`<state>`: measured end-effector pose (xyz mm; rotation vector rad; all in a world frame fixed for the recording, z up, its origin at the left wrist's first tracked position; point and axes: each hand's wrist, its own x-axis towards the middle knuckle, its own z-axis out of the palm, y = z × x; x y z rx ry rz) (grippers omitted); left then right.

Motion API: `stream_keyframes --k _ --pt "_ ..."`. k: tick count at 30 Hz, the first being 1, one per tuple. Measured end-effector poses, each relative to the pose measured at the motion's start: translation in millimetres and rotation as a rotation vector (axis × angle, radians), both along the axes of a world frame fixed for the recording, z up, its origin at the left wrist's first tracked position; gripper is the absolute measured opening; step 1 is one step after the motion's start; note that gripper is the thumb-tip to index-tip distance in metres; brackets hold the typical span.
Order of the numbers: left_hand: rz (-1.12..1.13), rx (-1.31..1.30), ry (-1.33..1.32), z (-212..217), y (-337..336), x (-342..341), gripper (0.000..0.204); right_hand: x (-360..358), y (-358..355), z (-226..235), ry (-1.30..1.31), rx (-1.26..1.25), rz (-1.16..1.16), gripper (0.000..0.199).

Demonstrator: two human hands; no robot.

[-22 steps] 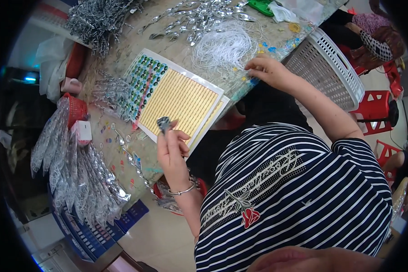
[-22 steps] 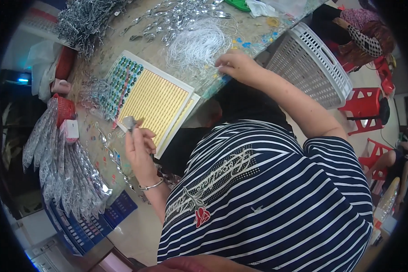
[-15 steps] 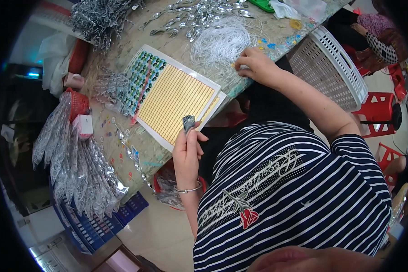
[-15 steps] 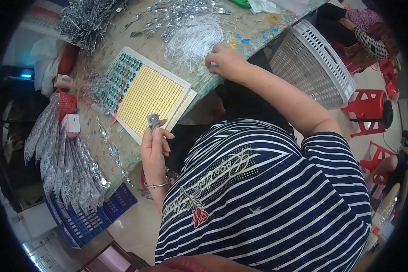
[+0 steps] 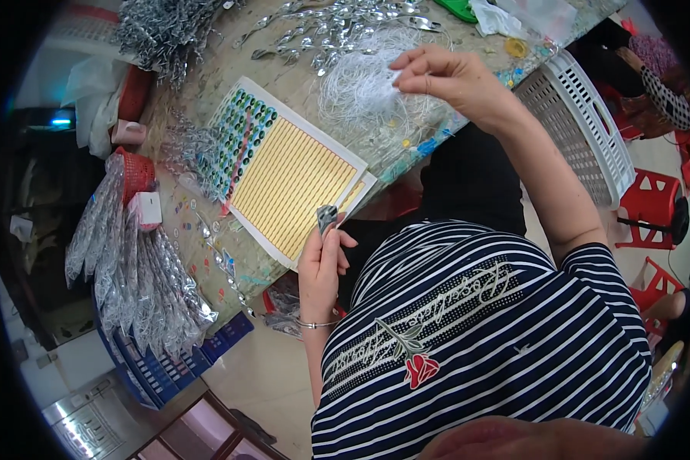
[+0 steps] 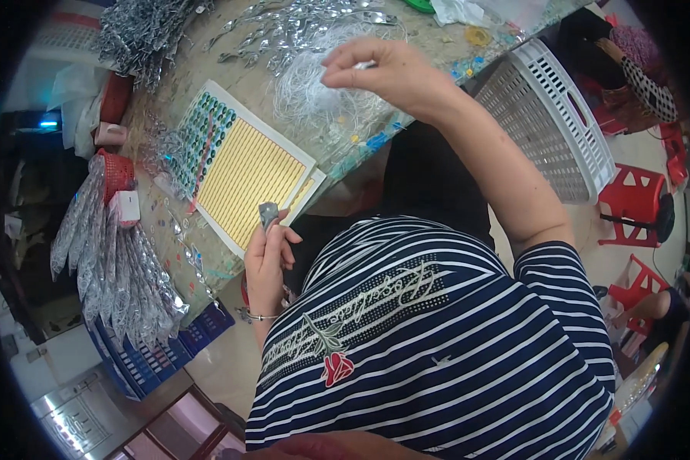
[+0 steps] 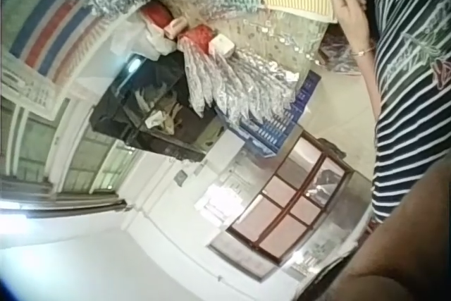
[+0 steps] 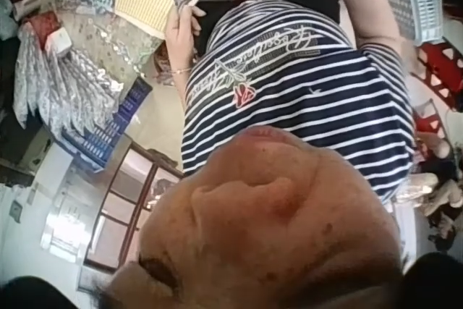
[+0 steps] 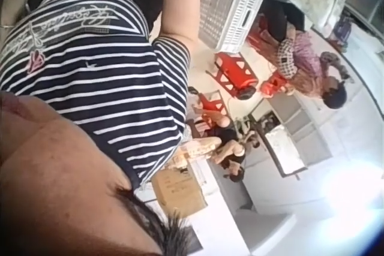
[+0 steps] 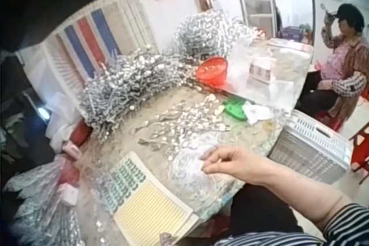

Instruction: Apply stickers to small decorative toy components from a sticker sheet.

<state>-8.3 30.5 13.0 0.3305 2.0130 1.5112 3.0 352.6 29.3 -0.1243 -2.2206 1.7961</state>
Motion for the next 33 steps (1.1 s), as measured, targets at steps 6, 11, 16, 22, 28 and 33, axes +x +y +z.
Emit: stream_keyframes --k 6,11,16,22,28,33 --pt "-0.017 -0.008 0.083 20.2 38.7 -3.7 0.032 -12.5 19.0 26.6 0.118 0.011 -0.050 0.018" --pt "0.097 -0.066 0.105 22.0 29.2 12.0 0.032 -38.9 40.2 54.7 0.085 -0.278 0.114 0.027" --pt "0.300 -0.054 0.073 23.9 21.1 37.5 0.032 -59.7 38.3 83.2 0.142 -0.470 0.167 0.015" --pt "0.401 -0.060 0.107 38.0 25.8 50.2 0.032 -58.9 13.0 78.0 0.100 -0.250 0.327 0.013" --pt "0.378 -0.024 0.154 54.3 39.9 35.5 0.030 -34.9 -37.0 60.0 -0.153 -0.382 0.561 0.027" --pt "0.346 0.111 0.120 60.4 31.0 17.8 0.029 -26.2 -85.6 45.7 -0.217 -0.407 0.620 0.033"
